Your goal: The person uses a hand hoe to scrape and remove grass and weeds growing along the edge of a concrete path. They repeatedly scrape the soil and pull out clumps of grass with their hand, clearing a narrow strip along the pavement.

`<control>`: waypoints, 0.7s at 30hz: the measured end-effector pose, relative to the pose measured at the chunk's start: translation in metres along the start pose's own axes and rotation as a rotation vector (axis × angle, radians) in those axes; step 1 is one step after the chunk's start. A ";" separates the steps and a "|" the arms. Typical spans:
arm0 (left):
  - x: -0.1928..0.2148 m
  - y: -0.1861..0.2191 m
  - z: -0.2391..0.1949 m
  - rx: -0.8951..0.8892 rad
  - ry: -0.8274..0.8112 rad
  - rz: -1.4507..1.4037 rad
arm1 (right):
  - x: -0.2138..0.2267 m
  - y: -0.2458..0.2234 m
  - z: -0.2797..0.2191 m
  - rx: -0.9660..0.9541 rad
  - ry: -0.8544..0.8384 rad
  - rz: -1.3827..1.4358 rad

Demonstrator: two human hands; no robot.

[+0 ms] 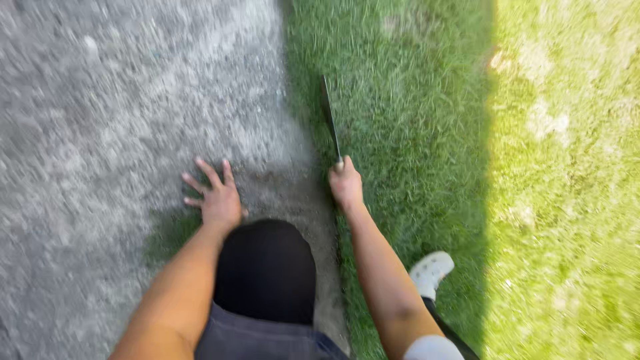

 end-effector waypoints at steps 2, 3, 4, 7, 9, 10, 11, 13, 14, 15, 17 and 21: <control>0.008 -0.003 0.002 0.018 0.010 -0.001 | 0.008 -0.006 -0.004 -0.123 -0.063 0.132; 0.000 -0.002 -0.002 0.007 0.020 -0.002 | 0.022 -0.003 -0.013 -0.130 -0.036 0.221; -0.008 0.000 -0.005 -0.004 0.031 -0.003 | 0.042 -0.005 -0.021 -0.078 0.022 0.293; 0.003 -0.003 0.004 -0.017 0.054 0.016 | 0.088 -0.051 -0.007 0.458 0.282 0.563; 0.000 -0.004 0.005 -0.024 0.030 0.033 | 0.090 -0.063 -0.002 0.837 0.420 0.805; 0.000 -0.005 0.004 -0.028 0.017 0.038 | 0.074 -0.065 0.005 0.853 0.450 0.746; -0.003 -0.004 -0.003 -0.022 0.022 0.027 | 0.052 -0.061 0.009 0.748 0.467 0.553; 0.001 -0.002 -0.007 -0.023 0.056 0.011 | 0.005 -0.034 0.019 0.179 0.120 -0.012; 0.004 0.001 -0.004 -0.027 0.020 0.009 | -0.002 -0.026 0.022 0.052 0.013 -0.069; 0.008 -0.001 -0.002 -0.011 -0.019 0.004 | -0.003 -0.028 0.024 0.012 -0.025 -0.057; 0.000 -0.005 -0.003 -0.005 -0.048 0.000 | 0.021 -0.025 0.015 0.027 0.016 0.027; -0.009 -0.004 0.006 -0.025 0.056 -0.002 | 0.106 -0.064 0.017 0.501 0.298 0.343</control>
Point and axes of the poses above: each hand's wrist, its own z-axis towards the middle knuckle, its own x-axis out of the back of the hand, y = z × x, the point moved 5 cm from there along z, towards the middle knuckle, and after that the axes turned 6 degrees about z, right-handed, at the moved point
